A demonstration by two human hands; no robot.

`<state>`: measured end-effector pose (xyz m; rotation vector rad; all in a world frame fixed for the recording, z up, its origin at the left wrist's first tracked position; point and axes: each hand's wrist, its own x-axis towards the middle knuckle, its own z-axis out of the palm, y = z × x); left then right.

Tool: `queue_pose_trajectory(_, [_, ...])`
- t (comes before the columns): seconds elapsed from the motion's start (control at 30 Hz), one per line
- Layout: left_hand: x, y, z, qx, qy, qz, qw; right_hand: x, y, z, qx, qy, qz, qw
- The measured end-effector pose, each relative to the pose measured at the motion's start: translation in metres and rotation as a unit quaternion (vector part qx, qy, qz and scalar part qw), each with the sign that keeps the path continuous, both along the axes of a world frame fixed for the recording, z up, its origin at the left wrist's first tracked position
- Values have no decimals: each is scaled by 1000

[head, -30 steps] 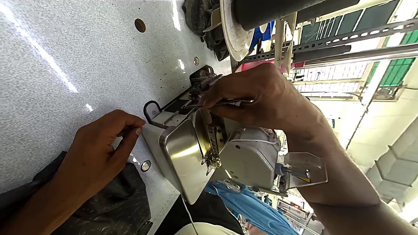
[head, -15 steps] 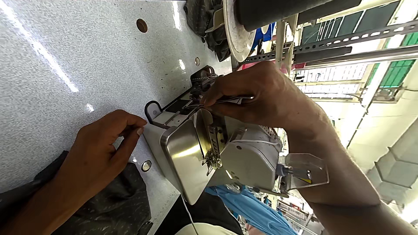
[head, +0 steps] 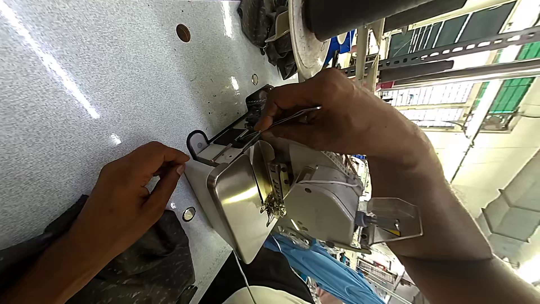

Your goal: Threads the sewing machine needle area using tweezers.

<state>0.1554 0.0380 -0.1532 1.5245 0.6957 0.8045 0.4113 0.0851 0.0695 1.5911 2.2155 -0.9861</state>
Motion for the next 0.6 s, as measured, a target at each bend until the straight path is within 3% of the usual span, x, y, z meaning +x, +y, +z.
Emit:
queue_pose_trajectory(0.33, [-1, 1, 2, 10, -1, 1, 1000, -2, -9, 4, 66, 22, 18, 997])
queue_pose_trajectory(0.6, [-1, 1, 1, 14, 3, -1, 1000, 0, -15, -2, 65, 14, 34, 997])
